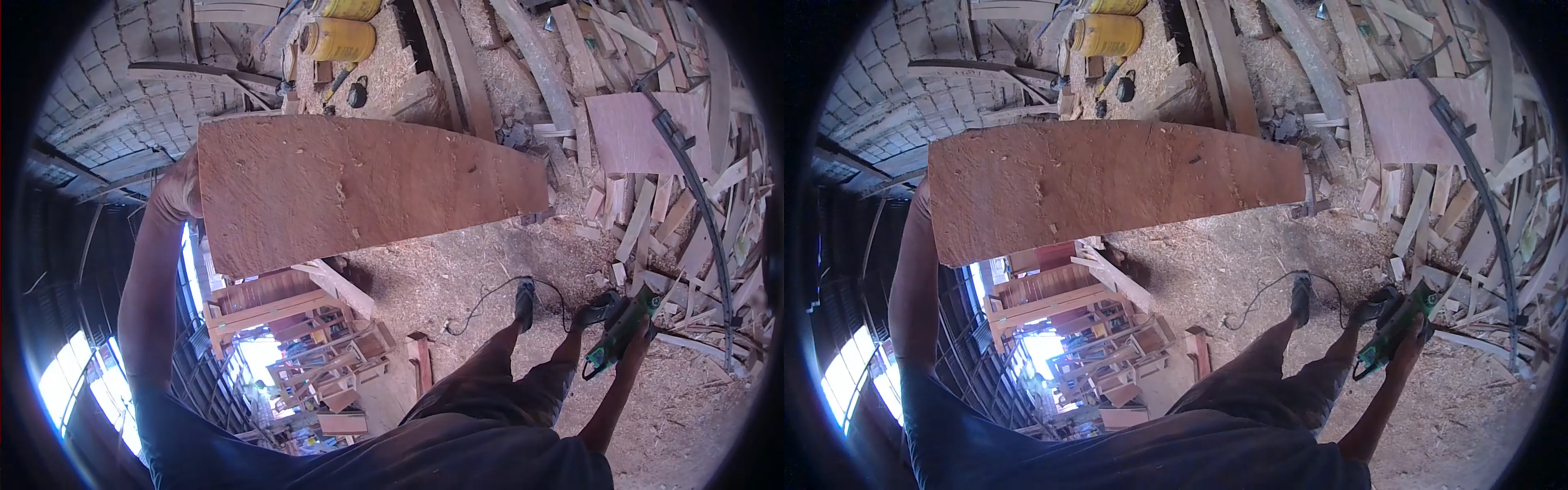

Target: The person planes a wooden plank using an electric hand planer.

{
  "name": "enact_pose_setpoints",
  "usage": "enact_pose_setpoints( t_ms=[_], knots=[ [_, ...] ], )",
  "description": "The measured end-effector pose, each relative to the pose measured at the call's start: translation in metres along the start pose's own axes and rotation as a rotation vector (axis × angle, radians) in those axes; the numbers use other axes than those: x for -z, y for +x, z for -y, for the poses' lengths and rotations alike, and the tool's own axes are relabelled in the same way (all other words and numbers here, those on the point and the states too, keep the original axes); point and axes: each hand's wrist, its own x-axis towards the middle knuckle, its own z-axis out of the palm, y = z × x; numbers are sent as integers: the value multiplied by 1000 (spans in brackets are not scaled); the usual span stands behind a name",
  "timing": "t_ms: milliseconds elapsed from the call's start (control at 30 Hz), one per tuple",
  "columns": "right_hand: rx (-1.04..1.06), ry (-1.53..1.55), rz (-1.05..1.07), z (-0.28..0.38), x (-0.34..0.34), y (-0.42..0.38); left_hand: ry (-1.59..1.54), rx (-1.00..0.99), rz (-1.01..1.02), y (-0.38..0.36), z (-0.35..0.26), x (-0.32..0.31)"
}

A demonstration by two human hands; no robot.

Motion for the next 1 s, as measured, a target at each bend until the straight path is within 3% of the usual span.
enact_pose_setpoints(
  t_ms=[333,533,733,833,933,1000],
  knots=[
    [91,32,35,-5,-4,-7,-85,-228,-49,2,6,-13],
    [26,100,3,-27,-6,-12,37,-280,-242,11,-8,-46],
    [156,65,2,-48,-34,-32,30,-395,-435,14,-11,-63],
    [65,116,-77,-56,-50,-38,-3,-461,-532,17,-17,-75],
    [687,-158,60,-119,-33,-13,-23,-498,-596,18,-20,-83],
    [468,-98,72,-120,-41,-12,-23,-508,-624,16,-22,-84]
  ],
)
